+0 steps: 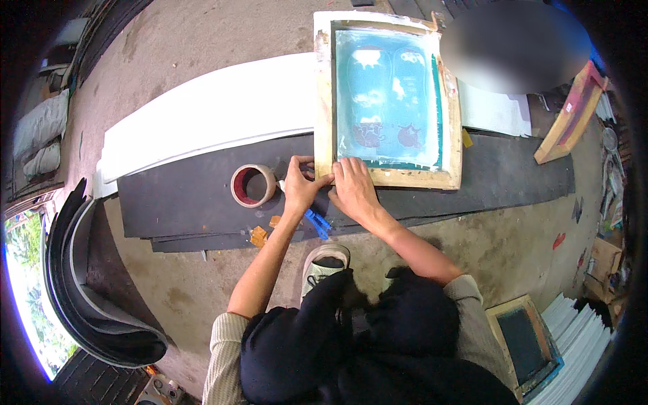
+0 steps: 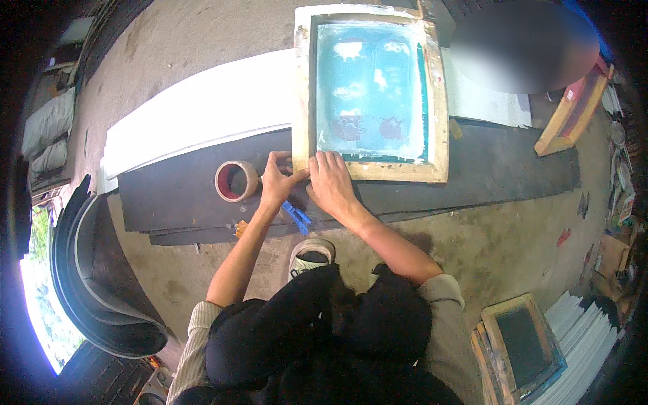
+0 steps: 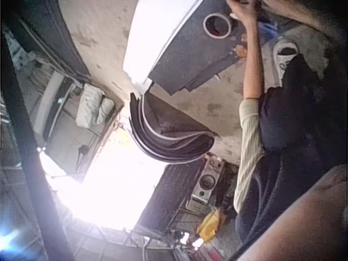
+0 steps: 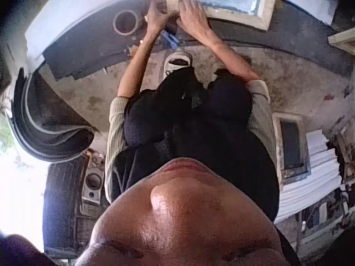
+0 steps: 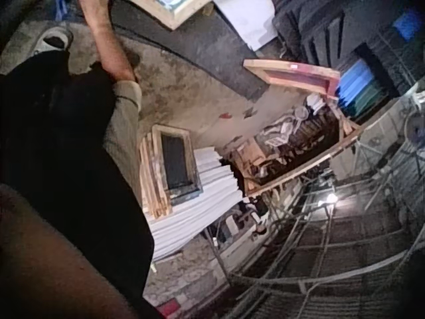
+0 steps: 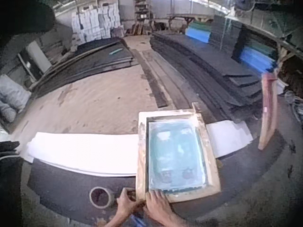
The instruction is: The person sits on the floor and repeatedly applies masking tape to the edges of a wooden frame with a blue screen. They tear off pieces of tape, press them along the frame edges, and smooth them down by hand.
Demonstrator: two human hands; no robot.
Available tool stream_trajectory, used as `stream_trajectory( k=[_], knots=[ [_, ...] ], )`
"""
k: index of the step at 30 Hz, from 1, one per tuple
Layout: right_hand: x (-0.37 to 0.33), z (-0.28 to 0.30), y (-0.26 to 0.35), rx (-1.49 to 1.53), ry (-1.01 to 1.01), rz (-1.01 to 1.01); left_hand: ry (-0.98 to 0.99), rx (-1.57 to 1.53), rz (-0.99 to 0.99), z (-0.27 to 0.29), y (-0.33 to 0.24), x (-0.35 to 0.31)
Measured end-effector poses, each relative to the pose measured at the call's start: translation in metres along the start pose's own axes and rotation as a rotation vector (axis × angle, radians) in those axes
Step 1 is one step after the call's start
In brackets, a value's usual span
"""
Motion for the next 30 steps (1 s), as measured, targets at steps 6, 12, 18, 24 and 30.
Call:
stream_trajectory(
  k=[6,12,18,24,30],
  knots=[
    [-0.024,0.022,-0.036,-0.078,0.021,-0.024,0.045,-0.081,0.008,-0.009,0.005,0.001],
    [-0.083,0.101,-0.107,-0.342,0.116,-0.094,0.030,0.003,0.015,-0.004,0.012,0.001],
    [-0.087,0.087,-0.114,-0.595,0.243,-0.144,-0.034,0.039,-0.054,-0.003,0.015,0.000],
    [-0.083,0.085,-0.115,-0.744,0.271,-0.080,-0.059,0.168,-0.148,-0.003,0.010,0.008],
    [-0.082,0.099,-0.106,-0.636,0.182,-0.017,-0.100,0.338,-0.244,-0.006,-0.003,0.041]
  ],
)
Point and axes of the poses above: each hand's wrist, its own x-axis towards the middle knuckle, its own z-axis out of the back of the hand, y = z × x, the point moved 6 cm from there along x, towards the middle knuckle, and after that the axes turned 11 degrees about x, right-handed, at the moved point
